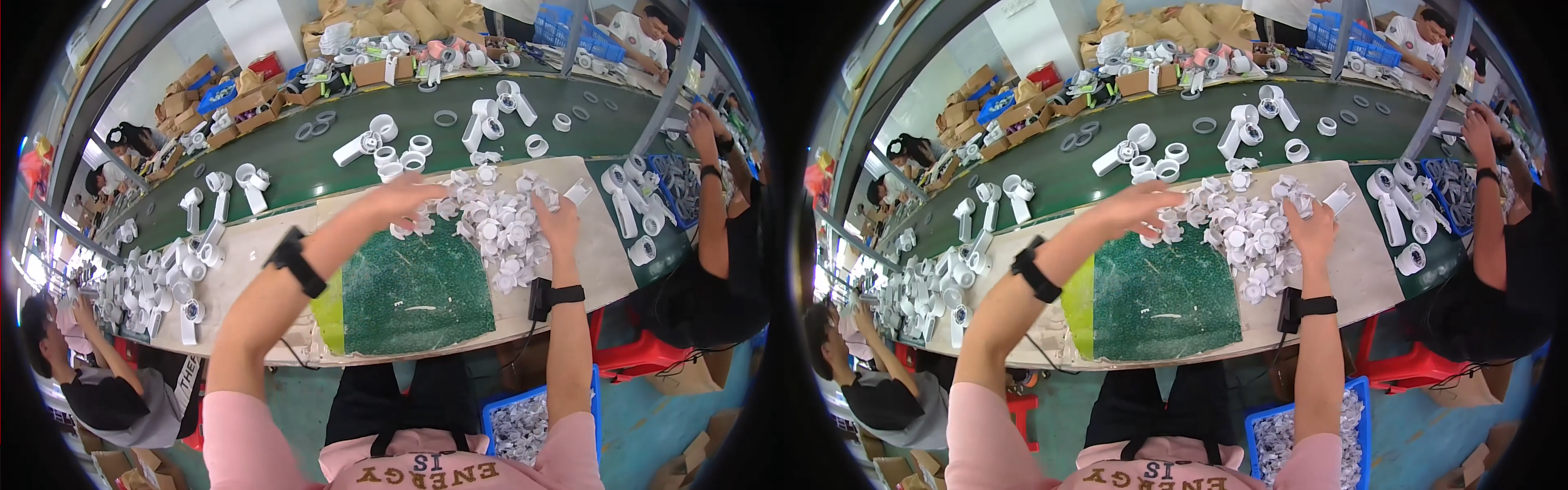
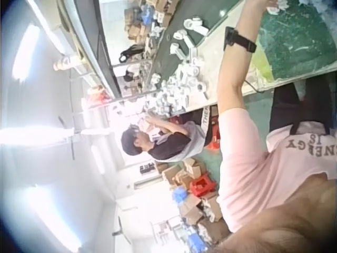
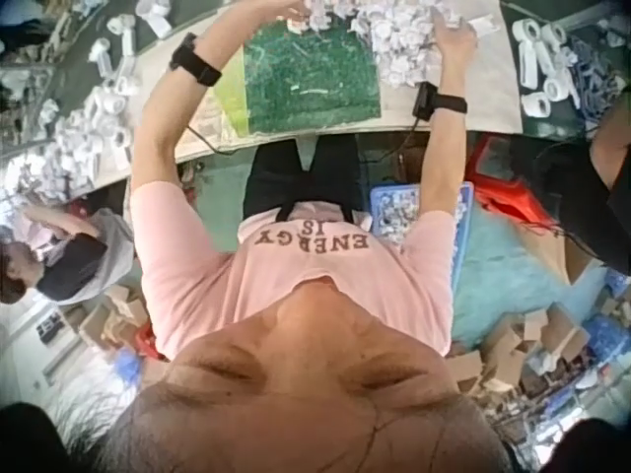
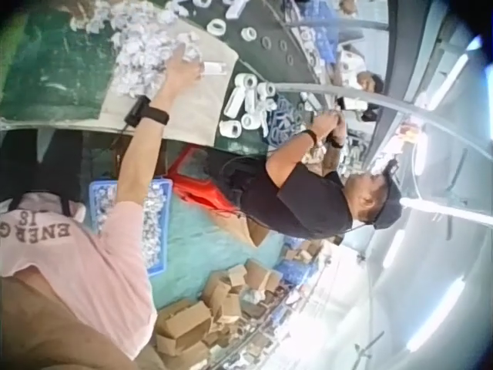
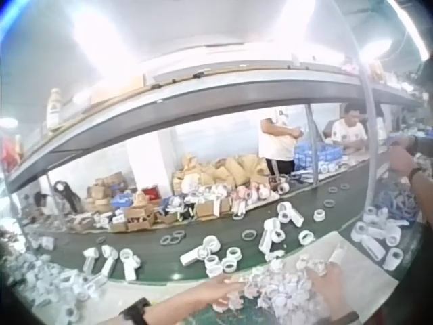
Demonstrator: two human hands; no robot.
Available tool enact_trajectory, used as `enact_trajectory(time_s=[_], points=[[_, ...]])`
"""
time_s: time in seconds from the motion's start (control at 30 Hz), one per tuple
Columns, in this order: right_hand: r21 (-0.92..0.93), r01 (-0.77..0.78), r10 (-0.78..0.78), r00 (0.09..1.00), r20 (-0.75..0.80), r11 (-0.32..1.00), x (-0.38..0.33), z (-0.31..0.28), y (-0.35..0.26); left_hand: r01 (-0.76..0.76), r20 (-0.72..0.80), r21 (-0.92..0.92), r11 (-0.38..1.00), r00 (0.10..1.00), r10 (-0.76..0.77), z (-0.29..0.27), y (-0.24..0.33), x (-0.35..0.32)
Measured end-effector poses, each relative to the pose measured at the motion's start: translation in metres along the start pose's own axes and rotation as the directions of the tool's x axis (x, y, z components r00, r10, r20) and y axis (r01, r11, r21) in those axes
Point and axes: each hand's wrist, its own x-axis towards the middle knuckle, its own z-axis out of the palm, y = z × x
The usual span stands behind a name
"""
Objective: Assembling small white plastic components on a factory production line.
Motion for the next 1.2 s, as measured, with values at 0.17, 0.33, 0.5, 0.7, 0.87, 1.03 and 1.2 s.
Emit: enact_trajectory(time_s=[0.17, 0.33, 0.5, 0.7, 0.87, 1.03, 1.2], points=[[-0.163, 0.185, -0.190, 0.982, -0.017, 0.969, -0.011, -0.009, -0.011, 0.054, -0.426, 0.614, 0.788, 0.862, 0.273, -0.110, -0.079, 0.051], [-0.245, 0.409, -0.346, 0.901, 0.261, 0.879, 0.016, -0.038, -0.045, 0.027, -0.531, 0.678, 0.735, 0.710, 0.464, -0.150, -0.106, 0.098], [-0.188, 0.590, -0.368, 0.688, 0.625, 0.785, 0.073, 0.027, -0.111, -0.029, -0.441, 0.817, 0.577, 0.612, 0.656, -0.142, -0.104, 0.121], [-0.465, 0.488, -0.159, 0.796, 0.584, 0.739, 0.081, 0.112, -0.145, -0.085, -0.324, 0.835, 0.543, 0.722, 0.612, -0.166, -0.109, 0.123], [-0.349, 0.554, -0.256, 0.740, 0.622, 0.756, 0.095, 0.120, -0.129, -0.216, -0.306, 0.793, 0.569, 0.667, 0.679, -0.174, -0.117, 0.139], [-0.295, 0.591, -0.303, 0.705, 0.641, 0.751, 0.086, 0.053, -0.150, -0.261, -0.385, 0.811, 0.523, 0.436, 0.814, -0.191, -0.116, 0.097], [-0.309, 0.661, -0.177, 0.561, 0.809, 0.684, 0.065, 0.023, -0.116, -0.446, -0.631, 0.540, 0.714, 0.346, 0.694, -0.194, -0.108, -0.011]])
